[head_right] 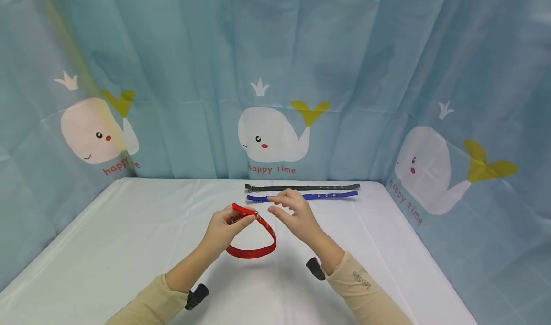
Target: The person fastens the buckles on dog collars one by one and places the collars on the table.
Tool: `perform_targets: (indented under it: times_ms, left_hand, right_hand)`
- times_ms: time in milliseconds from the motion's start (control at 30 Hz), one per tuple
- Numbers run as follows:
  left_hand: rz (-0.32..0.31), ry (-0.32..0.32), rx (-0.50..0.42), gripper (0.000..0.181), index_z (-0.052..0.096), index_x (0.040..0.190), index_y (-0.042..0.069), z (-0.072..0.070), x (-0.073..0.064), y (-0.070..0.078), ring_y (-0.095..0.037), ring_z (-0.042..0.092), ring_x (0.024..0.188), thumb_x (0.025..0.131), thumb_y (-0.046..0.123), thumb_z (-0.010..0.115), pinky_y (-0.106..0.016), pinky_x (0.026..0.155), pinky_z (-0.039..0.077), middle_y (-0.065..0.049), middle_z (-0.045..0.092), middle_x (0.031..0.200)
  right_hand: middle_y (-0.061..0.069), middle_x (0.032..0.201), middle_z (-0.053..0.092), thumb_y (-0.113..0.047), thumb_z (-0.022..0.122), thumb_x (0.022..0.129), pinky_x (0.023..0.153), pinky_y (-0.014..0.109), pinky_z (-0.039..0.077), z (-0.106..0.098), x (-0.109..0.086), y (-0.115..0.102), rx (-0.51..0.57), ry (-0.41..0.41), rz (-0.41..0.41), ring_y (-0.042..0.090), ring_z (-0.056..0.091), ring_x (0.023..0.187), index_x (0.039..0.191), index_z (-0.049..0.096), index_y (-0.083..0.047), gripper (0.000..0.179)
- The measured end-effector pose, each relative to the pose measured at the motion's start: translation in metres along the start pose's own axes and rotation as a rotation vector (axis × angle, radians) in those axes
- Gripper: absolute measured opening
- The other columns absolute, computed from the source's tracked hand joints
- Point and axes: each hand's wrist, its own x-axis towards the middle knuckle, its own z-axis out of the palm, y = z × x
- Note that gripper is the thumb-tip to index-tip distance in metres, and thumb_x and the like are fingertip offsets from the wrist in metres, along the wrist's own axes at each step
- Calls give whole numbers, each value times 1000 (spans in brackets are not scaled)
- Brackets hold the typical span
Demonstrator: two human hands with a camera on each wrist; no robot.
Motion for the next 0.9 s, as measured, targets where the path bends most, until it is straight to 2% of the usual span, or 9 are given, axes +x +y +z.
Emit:
perform_targets:
  times_ms: [167, 367, 500, 600, 767, 900]
  left_hand:
    - [44, -76, 69, 12, 75, 96, 4, 2, 0, 1, -14, 50, 71, 87, 12, 73, -23, 59, 44, -2, 59, 84]
    - [90, -124, 138, 10, 75, 86, 3, 6, 1, -1, -11, 48, 70, 87, 13, 74, -21, 57, 44, 2, 52, 74]
    - [93, -131, 165, 10, 74, 78, 4, 8, 1, -2, -11, 46, 67, 86, 11, 75, -20, 56, 41, 4, 49, 70]
    - [75, -127, 186, 10, 74, 78, 4, 9, 1, -2, -12, 46, 67, 85, 11, 75, -20, 55, 41, 4, 48, 69]
    - [55, -137, 189, 10, 75, 87, 4, 9, 1, -3, -13, 53, 71, 84, 13, 76, -21, 60, 47, 3, 54, 74]
    - [49, -148, 192, 15, 75, 95, 3, 9, 3, -5, -15, 56, 74, 85, 14, 76, -21, 62, 50, 1, 58, 77]
  right_hand:
    - [3, 96, 56, 1, 73, 83, 76, 31, 44, -3, 18, -15, 38, -130, -34, 20, 47, 97, 110, 71, 0, 27]
    - [2, 95, 53, -3, 76, 81, 75, 32, 40, 1, 27, -22, 25, -249, -81, 19, 43, 96, 102, 75, -3, 21]
    - [1, 94, 52, -3, 76, 81, 76, 32, 40, 3, 29, -24, 19, -280, -69, 18, 43, 95, 96, 76, -5, 15]
    - [1, 96, 52, -3, 75, 82, 77, 33, 42, 3, 29, -24, 37, -305, -11, 18, 44, 97, 95, 75, -5, 14]
    - [1, 99, 56, -5, 71, 87, 78, 34, 44, 4, 32, -26, 87, -322, 83, 18, 47, 97, 99, 72, -5, 12]
    - [2, 97, 61, -4, 67, 89, 74, 34, 44, 6, 34, -26, 117, -311, 69, 17, 50, 89, 98, 68, -6, 10]
